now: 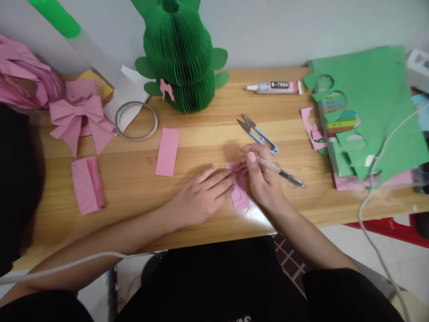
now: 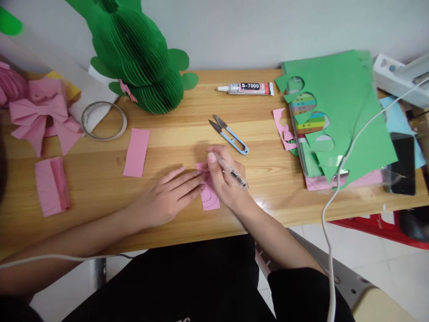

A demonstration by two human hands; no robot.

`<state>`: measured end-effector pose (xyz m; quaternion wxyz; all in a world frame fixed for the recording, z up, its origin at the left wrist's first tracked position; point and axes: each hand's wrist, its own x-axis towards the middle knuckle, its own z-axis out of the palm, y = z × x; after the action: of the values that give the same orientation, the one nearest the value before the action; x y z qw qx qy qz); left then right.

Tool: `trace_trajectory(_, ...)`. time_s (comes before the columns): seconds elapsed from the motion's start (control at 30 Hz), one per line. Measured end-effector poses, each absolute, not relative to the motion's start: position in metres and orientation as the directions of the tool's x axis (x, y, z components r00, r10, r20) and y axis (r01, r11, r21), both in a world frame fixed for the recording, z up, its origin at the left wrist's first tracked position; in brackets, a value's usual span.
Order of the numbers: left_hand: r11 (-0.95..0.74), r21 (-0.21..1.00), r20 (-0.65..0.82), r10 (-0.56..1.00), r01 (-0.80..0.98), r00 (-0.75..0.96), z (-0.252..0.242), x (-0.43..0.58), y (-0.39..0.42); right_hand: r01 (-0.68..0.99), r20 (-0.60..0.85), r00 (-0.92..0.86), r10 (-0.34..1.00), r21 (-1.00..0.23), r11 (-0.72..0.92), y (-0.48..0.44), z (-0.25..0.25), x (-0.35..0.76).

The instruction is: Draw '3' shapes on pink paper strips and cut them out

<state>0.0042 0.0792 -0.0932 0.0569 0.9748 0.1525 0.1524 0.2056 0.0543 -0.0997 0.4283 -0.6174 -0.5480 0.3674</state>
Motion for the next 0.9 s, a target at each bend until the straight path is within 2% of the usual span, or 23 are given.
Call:
trace_trajectory(0.33, -0.939, 0.219, 0.328, 0.327, 0.265, 0.886, -0.092, 0.006, 0.082, 0.271, 0.013, 0.141, 0.990, -0.962, -0.026, 0.058, -0.094, 0.206)
trace_trajectory(0.53, -0.934, 0.220, 0.308, 0.341, 0.282, 0.888, -0.093, 0.005, 0.081, 0.313, 0.107, 0.169, 0.980, -0.949, 0.049, 0.060, -0.091, 0.206)
trace_trajectory(0.9, -0.919, 0.279, 0.306, 0.359, 0.277, 0.882, -0.096, 0.005, 0.083, 0.354, 0.103, 0.090, 0.991, -0.933, 0.065, 0.060, -0.089, 0.204)
